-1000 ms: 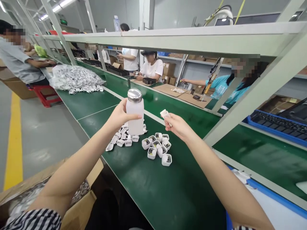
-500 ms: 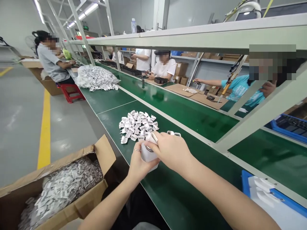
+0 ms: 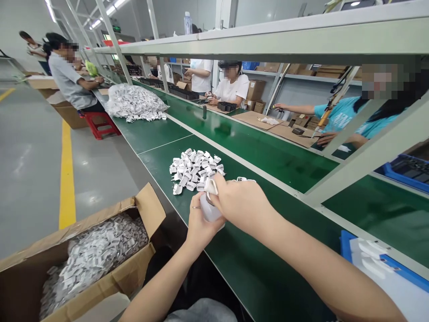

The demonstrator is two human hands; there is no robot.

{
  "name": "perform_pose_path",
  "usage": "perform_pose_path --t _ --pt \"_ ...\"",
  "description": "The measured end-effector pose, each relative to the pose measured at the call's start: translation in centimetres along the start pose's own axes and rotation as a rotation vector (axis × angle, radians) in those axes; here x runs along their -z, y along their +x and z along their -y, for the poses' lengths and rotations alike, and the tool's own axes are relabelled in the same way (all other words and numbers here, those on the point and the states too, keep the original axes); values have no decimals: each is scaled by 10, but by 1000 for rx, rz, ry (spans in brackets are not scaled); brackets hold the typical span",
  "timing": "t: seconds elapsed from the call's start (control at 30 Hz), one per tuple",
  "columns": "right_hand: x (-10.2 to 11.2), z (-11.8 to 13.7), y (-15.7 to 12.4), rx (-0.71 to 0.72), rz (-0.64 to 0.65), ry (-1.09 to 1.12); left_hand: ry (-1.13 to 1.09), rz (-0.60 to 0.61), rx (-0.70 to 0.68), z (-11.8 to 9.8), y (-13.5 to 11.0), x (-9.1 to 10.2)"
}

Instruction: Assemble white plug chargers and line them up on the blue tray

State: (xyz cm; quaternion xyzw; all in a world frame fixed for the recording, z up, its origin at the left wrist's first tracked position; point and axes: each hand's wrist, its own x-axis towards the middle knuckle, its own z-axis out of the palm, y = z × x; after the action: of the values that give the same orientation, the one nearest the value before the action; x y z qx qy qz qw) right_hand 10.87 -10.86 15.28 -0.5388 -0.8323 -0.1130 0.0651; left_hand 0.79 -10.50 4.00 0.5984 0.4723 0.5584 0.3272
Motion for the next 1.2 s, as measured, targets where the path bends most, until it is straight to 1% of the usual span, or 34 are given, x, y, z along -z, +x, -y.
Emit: perform_pose_path --t 0.03,0.1,0.17,0.2,0.27,0.3,0.33,0.4,0.47,0.5,0.53,0.63,0.67,0.73,0.8,0.83,0.93,1.03,1.1,1.2 --pt "-1 -4 1 -34 -18 89 4 3 6 1 0 0" --pt "-3 -13 4 -165 -8 350 17 10 8 2 1 0" --pt "-5 -21 9 -297 52 677 20 13 5 4 1 0" --pt "-7 -25 12 -335 93 833 15 13 4 4 2 0" --pt "-11 -31 15 -350 175 1065 2 10 5 5 2 0" --pt "-13 -33 15 -347 196 1129 -2 10 6 6 2 0" --pt "-14 -34 15 -348 189 1152 -2 9 8 6 2 0" --pt "-11 -35 11 -356 90 1083 8 8 8 6 2 1" --pt "-4 -33 4 -342 -43 917 33 10 -2 5 2 2" --pt "1 -31 -1 -316 -83 820 48 8 -10 4 2 2" --pt "6 -28 -5 -281 -96 728 59 7 -20 3 1 2" --pt "20 -20 -14 -169 -52 495 67 21 -27 1 -2 3" --pt "23 -19 -15 -128 -59 435 61 33 -24 1 -3 3" --pt "25 -17 -16 -56 -122 358 53 53 -25 3 -5 5" --pt "21 -18 -15 -22 -199 336 53 62 -53 5 -6 8" --pt "18 -17 -14 -26 -228 338 56 70 -74 6 -5 10" --pt "4 -14 -14 -51 -313 338 77 110 -135 7 -2 16" --pt "-9 -6 -14 -27 -402 298 100 125 -162 5 2 19" --pt "-15 -2 -13 -7 -408 288 90 128 -155 3 4 19" --pt "-16 0 -11 3 -363 359 27 150 -120 0 4 18"
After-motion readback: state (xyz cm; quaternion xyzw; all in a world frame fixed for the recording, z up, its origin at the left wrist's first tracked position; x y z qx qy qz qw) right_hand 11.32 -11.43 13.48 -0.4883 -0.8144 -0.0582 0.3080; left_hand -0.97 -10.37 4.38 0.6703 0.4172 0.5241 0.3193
